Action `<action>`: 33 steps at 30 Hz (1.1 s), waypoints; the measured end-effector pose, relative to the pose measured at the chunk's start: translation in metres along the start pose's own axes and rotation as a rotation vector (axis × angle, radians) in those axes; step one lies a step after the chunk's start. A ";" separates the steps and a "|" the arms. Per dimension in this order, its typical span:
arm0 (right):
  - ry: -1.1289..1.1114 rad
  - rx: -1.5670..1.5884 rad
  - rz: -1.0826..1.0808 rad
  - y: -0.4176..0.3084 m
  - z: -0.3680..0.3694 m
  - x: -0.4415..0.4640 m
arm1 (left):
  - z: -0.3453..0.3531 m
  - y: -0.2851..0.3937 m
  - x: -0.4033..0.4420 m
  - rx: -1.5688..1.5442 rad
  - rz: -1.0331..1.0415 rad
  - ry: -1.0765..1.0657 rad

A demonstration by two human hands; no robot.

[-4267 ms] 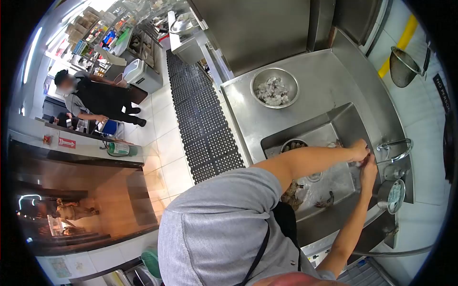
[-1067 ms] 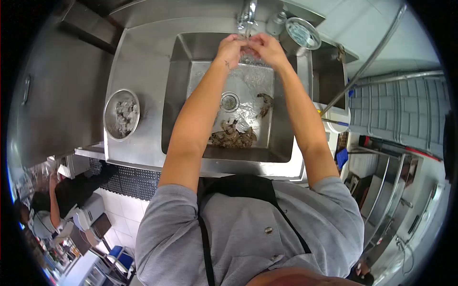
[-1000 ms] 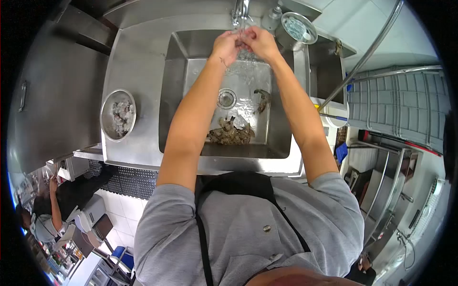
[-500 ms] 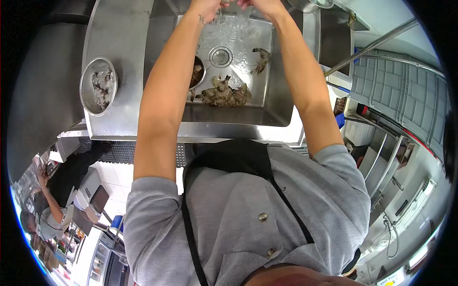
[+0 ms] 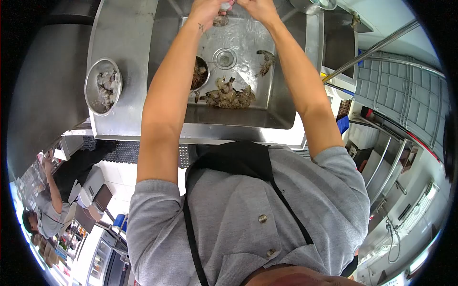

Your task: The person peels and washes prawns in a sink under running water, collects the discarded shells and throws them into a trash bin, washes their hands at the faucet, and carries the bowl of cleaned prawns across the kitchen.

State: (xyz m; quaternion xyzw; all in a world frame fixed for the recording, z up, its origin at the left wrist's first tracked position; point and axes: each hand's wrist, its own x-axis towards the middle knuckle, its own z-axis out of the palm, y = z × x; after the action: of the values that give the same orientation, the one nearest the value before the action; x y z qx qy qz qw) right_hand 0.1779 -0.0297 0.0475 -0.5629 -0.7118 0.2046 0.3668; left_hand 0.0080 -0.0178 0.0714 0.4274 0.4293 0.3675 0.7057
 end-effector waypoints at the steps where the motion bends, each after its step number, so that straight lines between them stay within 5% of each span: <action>1: 0.003 0.001 -0.007 -0.001 -0.004 -0.002 | -0.004 -0.005 0.007 0.003 0.007 0.002; 4: 0.046 0.131 0.038 -0.002 -0.010 -0.018 | -0.013 -0.013 0.018 -0.229 0.055 0.032; 6: -0.211 0.300 0.374 0.002 -0.008 -0.035 | -0.008 0.001 0.006 -0.197 -0.061 0.037; 7: -0.209 0.300 0.379 -0.003 -0.007 -0.044 | 0.002 0.015 -0.002 -0.196 -0.066 0.034; 9: -1.096 0.038 0.389 -0.013 0.000 -0.067 | 0.029 0.032 -0.017 0.073 -0.052 0.087; 13: -0.712 -0.189 0.059 0.066 0.026 -0.085 | 0.036 0.017 0.009 0.053 0.093 -0.044; 15: -0.681 0.027 0.734 0.083 0.017 -0.080 | 0.038 0.025 0.009 0.332 0.094 -0.011; 18: -0.450 -0.135 0.941 0.165 0.035 -0.106 | -0.013 0.025 0.000 0.543 0.353 0.057; 19: -0.452 -0.132 0.945 0.196 0.046 -0.128 | -0.035 0.038 -0.020 0.555 0.343 0.078; 20: -0.465 -0.548 0.640 0.233 0.065 -0.158 | -0.054 0.049 -0.042 0.689 0.362 0.171; 22: -0.588 -0.692 0.693 0.246 0.071 -0.171 | -0.098 0.065 -0.093 0.897 0.251 0.474; 24: -0.591 -0.365 1.212 0.217 0.075 -0.186 | -0.162 0.064 -0.131 0.916 0.232 0.610; 27: -0.590 -0.465 1.038 0.244 0.117 -0.221 | -0.223 0.071 -0.193 0.746 0.163 0.761; 28: -0.461 -0.349 1.231 0.228 0.122 -0.220 | -0.235 0.072 -0.206 0.757 0.160 0.808; 29: -0.549 -0.659 0.919 0.277 0.148 -0.247 | -0.243 0.072 -0.218 0.764 0.155 0.847; 31: -0.182 -0.526 1.354 0.202 0.142 -0.219 | -0.266 0.065 -0.239 0.820 0.171 0.964; 33: -0.245 -0.348 1.341 0.243 0.156 -0.223 | -0.271 0.069 -0.248 0.866 0.185 1.051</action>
State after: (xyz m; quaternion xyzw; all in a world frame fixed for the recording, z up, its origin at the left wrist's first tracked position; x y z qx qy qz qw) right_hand 0.2405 -0.1541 -0.2900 -0.9039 -0.2698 0.3315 -0.0168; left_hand -0.3419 -0.1345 0.1355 0.4710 0.7845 0.3802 0.1351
